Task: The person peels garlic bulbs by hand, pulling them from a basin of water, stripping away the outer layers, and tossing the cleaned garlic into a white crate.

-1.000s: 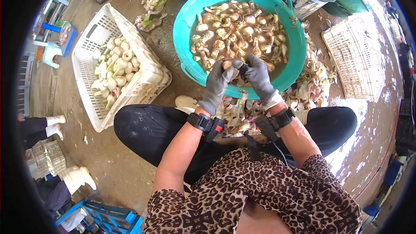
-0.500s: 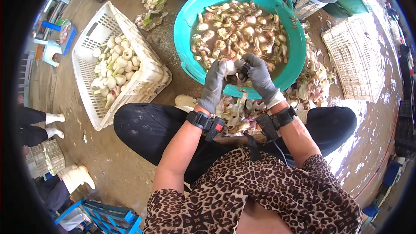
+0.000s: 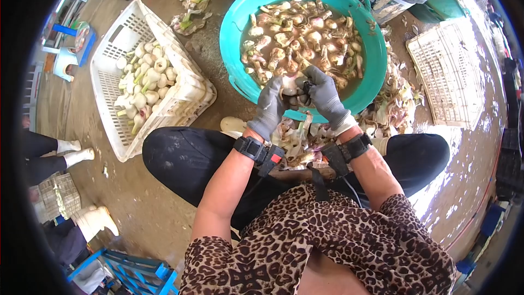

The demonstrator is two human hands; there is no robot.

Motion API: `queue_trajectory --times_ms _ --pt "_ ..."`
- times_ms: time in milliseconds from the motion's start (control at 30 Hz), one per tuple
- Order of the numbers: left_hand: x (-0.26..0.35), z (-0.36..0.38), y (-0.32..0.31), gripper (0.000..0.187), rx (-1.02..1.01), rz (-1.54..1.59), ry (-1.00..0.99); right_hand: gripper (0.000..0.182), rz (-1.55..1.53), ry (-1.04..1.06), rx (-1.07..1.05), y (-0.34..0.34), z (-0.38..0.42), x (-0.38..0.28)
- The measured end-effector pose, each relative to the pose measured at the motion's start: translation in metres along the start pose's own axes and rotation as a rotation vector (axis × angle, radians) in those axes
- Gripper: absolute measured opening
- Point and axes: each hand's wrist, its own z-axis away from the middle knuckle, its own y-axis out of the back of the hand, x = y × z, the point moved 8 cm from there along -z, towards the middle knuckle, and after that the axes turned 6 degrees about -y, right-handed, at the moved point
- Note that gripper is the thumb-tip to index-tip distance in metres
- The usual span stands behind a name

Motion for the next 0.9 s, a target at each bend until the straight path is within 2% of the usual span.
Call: queue_trajectory --times_ms 33,67,100,167,200,267,300,333,367,400,433,467,500,533,567,600,667,733,800,833,900 --pt "-0.002 0.002 0.001 0.044 0.047 0.027 0.092 0.007 0.004 -0.021 -0.078 -0.002 0.000 0.003" --pt "0.002 0.004 0.003 0.044 0.045 0.027 0.093 0.006 0.009 -0.042 -0.155 -0.004 -0.001 0.006" --pt "-0.001 0.008 0.008 0.046 0.077 -0.013 0.192 0.006 0.009 -0.041 -0.153 0.000 -0.002 0.009" --pt "-0.007 0.012 0.009 0.046 0.102 -0.068 0.348 0.002 0.395 0.262 -0.160 -0.003 -0.002 -0.004" --pt "-0.008 0.013 0.008 0.046 0.101 -0.067 0.344 0.002 0.397 0.264 -0.162 -0.004 -0.002 -0.002" --pt "-0.002 0.014 0.013 0.053 0.153 -0.240 0.261 0.007 0.211 0.102 -0.053 0.008 -0.009 0.010" --pt "-0.002 0.010 0.020 0.052 0.120 -0.348 0.282 0.007 0.210 0.104 -0.053 0.008 -0.011 0.013" --pt "-0.014 0.002 0.027 0.052 0.119 -0.350 0.281 0.009 0.281 0.332 0.000 0.009 -0.006 -0.002" --pt "-0.002 -0.012 0.025 0.051 0.061 -0.581 -0.088 0.011 0.349 0.560 0.055 0.009 0.002 -0.015" --pt "0.014 -0.012 0.012 0.050 -0.003 -0.800 -0.463 0.011 0.347 0.562 0.057 0.008 0.003 -0.016" --pt "0.032 0.006 -0.002 0.044 0.105 -0.802 -0.372 0.013 0.218 0.470 -0.017 0.005 0.002 -0.011" --pt "0.035 0.007 -0.004 0.044 0.103 -0.802 -0.373 0.015 0.090 0.377 -0.091 0.003 0.001 -0.007" --pt "0.034 0.006 -0.005 0.041 0.063 -0.648 -0.346 0.015 0.090 0.377 -0.089 0.003 0.004 -0.011" --pt "0.034 0.005 -0.005 0.039 0.026 -0.495 -0.317 0.014 -0.180 0.159 -0.118 0.006 0.002 -0.001" --pt "0.020 0.000 -0.002 0.040 -0.115 -0.310 -0.146 0.013 -0.447 -0.063 -0.147 0.003 0.002 0.012" --pt "0.024 0.000 0.003 0.040 -0.115 -0.311 -0.148 0.013 -0.447 -0.062 -0.148 0.005 0.003 0.013" --pt "0.013 0.000 0.003 0.043 -0.209 -0.202 0.049 0.012 -0.382 -0.122 -0.246 0.006 0.005 0.017" --pt "0.011 -0.004 0.003 0.047 -0.160 -0.212 0.051 0.010 -0.366 -0.133 -0.253 0.004 0.008 0.015" --pt "0.056 -0.008 -0.008 0.048 -0.110 -0.956 -0.578 0.013 -0.537 -0.180 -0.127 0.007 0.009 0.018" --pt "0.054 -0.007 0.018 0.044 0.202 -1.102 -0.415 0.013 -0.538 -0.177 -0.127 0.004 0.007 0.019" --pt "0.064 0.002 0.010 0.041 0.224 -1.161 -0.401 0.010 -0.381 -0.186 0.025 0.010 0.005 0.027"
